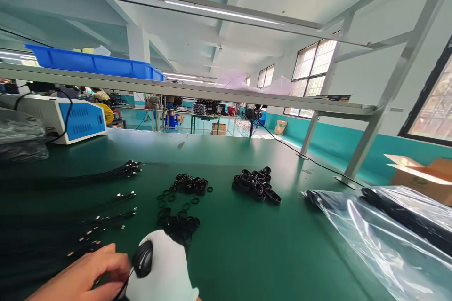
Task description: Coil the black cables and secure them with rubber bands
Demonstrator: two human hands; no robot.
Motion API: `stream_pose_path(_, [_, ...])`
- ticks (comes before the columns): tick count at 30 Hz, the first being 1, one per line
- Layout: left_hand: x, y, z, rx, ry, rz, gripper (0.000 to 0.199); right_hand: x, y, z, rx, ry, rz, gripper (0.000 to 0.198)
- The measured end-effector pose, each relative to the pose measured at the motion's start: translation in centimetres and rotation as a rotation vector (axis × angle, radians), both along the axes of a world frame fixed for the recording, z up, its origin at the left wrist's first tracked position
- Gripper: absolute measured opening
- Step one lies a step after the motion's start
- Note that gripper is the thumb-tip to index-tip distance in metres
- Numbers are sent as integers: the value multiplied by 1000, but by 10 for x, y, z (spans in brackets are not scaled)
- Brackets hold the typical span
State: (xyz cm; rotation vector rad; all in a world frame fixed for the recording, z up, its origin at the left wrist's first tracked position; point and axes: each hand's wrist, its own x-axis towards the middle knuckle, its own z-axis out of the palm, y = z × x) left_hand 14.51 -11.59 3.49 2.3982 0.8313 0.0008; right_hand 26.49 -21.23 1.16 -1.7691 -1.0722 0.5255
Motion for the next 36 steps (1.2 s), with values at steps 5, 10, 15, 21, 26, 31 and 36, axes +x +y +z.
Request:
stream_pose_path(5, [-9,-12,25,59,37,68,11,8,1,-2,-127,493,205,53])
stream_pose_path(10, [-19,-11,7,-261,-243,27,43,8,0,-6,-311,693,426,104])
stream_pose_path(15, [-23,-11,-2,-432,-293,-21,55,0,-1,-5,-450,531,370,109])
stream_pose_path(21, [-20,-18,3,-436,-290,15,54,4,1,-26,-354,415,366,112])
stream_pose_path(26, [-13,-26,-3,-239,-190,47,49,5,-2,-37,-195,71,372,112])
stream_pose_path(31, [-6,-5,-1,-224,-70,-28,39,-2,0,-28,-156,37,279,88])
stream_pose_path(36, [-19,17,9,-405,-93,-72,26,-1,3,-10,-231,437,270,22])
